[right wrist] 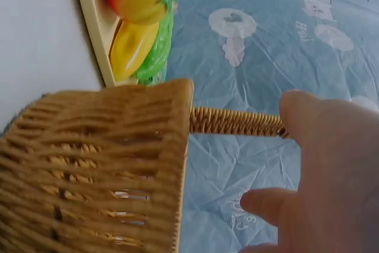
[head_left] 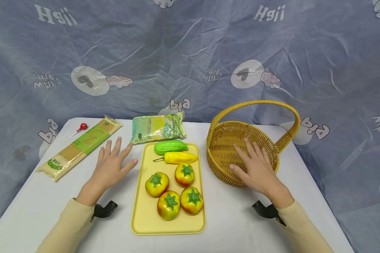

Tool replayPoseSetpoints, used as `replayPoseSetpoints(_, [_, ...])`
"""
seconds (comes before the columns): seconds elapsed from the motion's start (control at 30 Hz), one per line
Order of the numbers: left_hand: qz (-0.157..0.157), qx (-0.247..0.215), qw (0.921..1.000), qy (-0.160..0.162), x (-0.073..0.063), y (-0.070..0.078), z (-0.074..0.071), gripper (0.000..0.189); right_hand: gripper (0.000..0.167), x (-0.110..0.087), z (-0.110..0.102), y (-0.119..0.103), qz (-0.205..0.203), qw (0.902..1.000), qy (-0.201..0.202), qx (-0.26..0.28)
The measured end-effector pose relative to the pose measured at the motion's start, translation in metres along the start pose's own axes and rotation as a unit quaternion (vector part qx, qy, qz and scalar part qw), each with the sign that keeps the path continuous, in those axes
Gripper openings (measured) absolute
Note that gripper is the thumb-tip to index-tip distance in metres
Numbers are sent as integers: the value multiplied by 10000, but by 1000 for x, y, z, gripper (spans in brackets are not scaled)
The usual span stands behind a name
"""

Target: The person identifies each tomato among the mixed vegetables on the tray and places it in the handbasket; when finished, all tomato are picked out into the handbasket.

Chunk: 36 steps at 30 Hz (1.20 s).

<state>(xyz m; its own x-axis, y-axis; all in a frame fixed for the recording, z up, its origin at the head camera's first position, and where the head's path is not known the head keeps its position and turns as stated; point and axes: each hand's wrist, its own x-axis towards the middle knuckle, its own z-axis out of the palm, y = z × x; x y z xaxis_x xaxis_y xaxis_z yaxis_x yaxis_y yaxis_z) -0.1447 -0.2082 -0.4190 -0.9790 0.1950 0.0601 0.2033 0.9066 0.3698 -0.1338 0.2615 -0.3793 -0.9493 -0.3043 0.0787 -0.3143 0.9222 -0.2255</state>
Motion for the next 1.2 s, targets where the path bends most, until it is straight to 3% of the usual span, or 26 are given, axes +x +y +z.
replayPoseSetpoints(0.33, [131,-113,9998,27,-12,1,14,66,66,-3,13,-10,-670,9966,209,426])
replayPoseSetpoints(0.6, [373,-195,9991,-5,-26,0,35,62,65,-3,23,-24,-1293,9888,372,641])
replayPoseSetpoints(0.83, [459,-522,9973,-238,-37,3,50,59,65,-3,34,-39,-1665,9820,204,871])
replayPoseSetpoints(1.2, [769,-793,9930,-418,-47,7,61,57,61,-2,53,-62,-2359,9636,301,1225])
